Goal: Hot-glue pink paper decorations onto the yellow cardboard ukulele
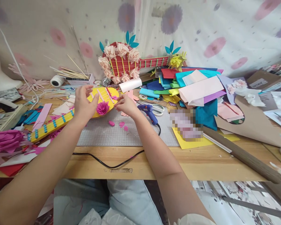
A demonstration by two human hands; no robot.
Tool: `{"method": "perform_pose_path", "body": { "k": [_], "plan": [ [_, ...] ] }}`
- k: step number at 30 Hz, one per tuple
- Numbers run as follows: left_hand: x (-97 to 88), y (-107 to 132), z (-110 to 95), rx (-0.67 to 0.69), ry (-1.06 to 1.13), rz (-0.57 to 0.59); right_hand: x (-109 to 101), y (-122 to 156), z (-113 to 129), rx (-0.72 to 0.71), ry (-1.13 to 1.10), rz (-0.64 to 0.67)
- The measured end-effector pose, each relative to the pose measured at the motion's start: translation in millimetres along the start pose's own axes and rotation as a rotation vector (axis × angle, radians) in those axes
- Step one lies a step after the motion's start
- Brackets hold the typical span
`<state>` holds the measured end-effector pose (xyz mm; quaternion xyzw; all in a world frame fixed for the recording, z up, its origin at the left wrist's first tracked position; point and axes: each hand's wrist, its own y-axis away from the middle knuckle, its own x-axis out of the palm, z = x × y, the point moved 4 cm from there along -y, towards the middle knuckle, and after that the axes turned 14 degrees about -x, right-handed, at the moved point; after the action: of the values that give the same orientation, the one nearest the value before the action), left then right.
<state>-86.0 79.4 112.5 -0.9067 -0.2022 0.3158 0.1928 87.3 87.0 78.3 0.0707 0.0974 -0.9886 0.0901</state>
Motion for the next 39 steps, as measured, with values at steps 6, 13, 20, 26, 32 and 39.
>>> {"method": "perform_pose_path", "body": {
  "k": [6, 13, 20, 26, 32, 39],
  "plan": [
    [2.5, 24.8, -34.2, 0.304, 0.103, -0.065, -25.0, 18.5, -21.5, -0.030, 0.203, 0.078],
    [54.2, 88.8, -31.0, 0.403, 0.064, 0.319, -48.0, 52.1, -51.6, -0.099, 0.452, 0.153],
    [68.3, 105.1, 10.4, 0.089, -0.131, 0.437, -50.5, 65.6, -55.1, 0.011, 0.459, 0.292],
    [46.1, 97.2, 18.7, -0.123, -0.181, 0.318, -64.1, 69.8, -43.5, 0.111, 0.418, 0.252],
    [21.1, 88.1, 16.3, -0.021, 0.082, 0.013, -39.1, 60.0, -45.7, -0.037, 0.453, 0.099],
    [-33.4, 59.2, 47.4, -0.031, 0.363, -0.613, 41.3, 25.2, -34.4, -0.033, 0.628, 0.041]
  ]
}}
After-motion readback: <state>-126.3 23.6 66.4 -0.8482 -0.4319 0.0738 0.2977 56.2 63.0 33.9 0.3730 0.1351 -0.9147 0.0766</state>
